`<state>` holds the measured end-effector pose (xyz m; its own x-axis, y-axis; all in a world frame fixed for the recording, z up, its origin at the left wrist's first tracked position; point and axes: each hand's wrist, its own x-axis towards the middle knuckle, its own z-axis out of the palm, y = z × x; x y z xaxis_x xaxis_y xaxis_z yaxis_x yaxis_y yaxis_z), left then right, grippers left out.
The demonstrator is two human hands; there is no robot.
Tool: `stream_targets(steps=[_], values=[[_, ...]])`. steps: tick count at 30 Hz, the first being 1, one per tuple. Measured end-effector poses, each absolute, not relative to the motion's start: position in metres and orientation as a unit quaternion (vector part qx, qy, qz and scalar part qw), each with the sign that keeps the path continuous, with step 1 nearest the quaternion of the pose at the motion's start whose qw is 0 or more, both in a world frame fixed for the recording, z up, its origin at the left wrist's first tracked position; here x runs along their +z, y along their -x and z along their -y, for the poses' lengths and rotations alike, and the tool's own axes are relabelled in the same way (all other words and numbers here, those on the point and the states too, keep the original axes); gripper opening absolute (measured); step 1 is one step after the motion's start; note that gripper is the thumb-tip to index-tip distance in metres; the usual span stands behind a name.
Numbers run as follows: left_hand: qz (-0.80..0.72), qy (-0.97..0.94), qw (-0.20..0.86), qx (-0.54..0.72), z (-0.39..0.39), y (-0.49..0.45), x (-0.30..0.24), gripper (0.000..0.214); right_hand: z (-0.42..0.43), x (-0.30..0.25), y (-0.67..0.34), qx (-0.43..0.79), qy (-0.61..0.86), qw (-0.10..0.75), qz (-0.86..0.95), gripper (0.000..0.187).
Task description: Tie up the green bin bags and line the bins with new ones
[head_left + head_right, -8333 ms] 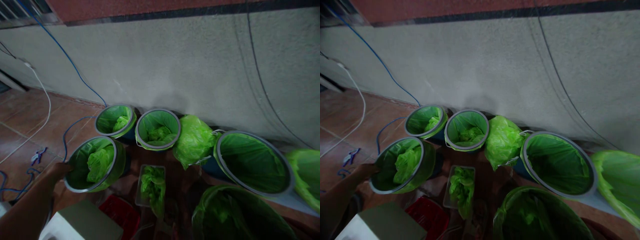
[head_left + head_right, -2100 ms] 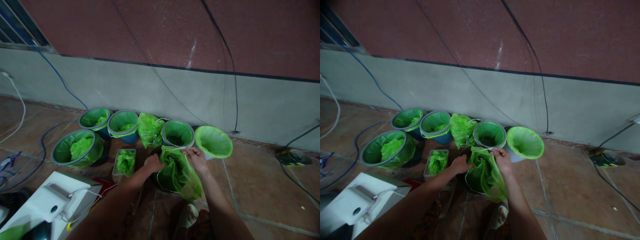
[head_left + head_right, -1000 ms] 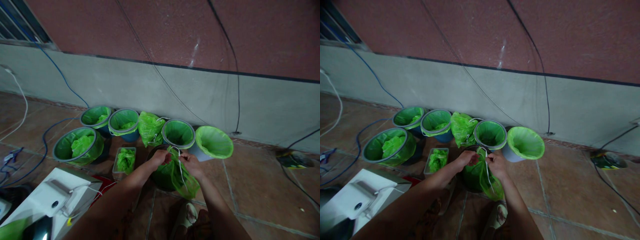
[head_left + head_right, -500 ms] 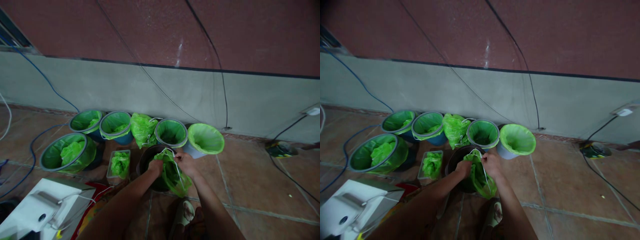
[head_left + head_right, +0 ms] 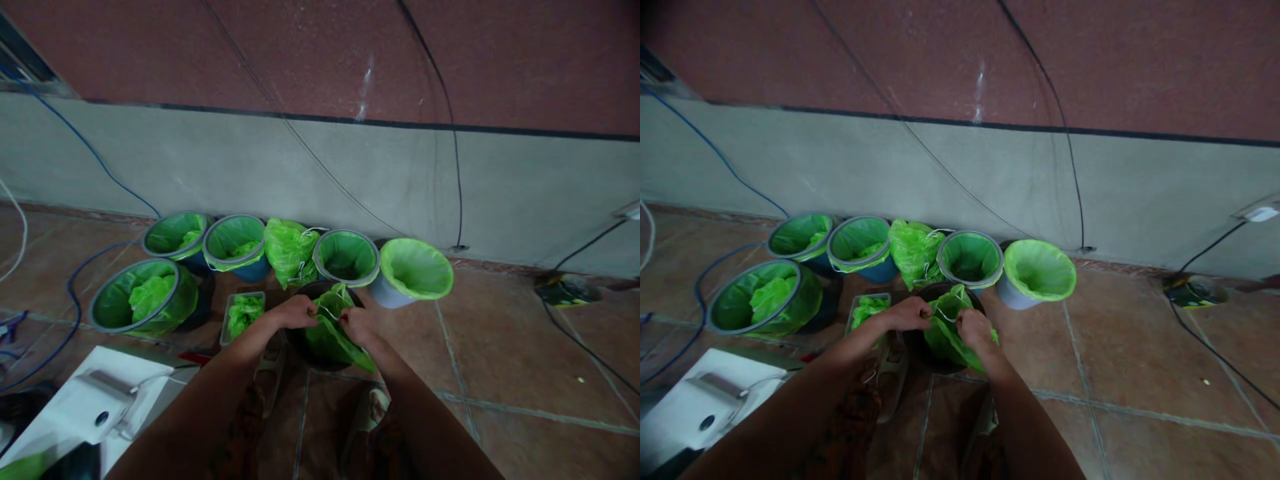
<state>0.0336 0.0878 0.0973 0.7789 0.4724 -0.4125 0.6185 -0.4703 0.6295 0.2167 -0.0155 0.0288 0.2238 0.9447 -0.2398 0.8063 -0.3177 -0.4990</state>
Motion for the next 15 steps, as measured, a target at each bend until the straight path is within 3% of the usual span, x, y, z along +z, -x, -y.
stream_targets(steps=[6, 12, 15], values=[[-0.328, -0.871, 0.364, -0.027, -0.089, -0.033, 0.093, 0.030, 0.008, 0.042, -0.197, 0.277, 0.721, 0.096, 0.627, 0.022], [-0.368, -0.880, 0.302, -0.007, -0.091, -0.035, 0.086, 0.031, 0.009, 0.042, -0.185, 0.480, 0.617, 0.242, 0.575, 0.016], [-0.379, -0.877, 0.293, 0.000, -0.091, -0.036, 0.083, 0.031, 0.010, 0.048, -0.186, 0.522, 0.592, 0.262, 0.555, 0.021]])
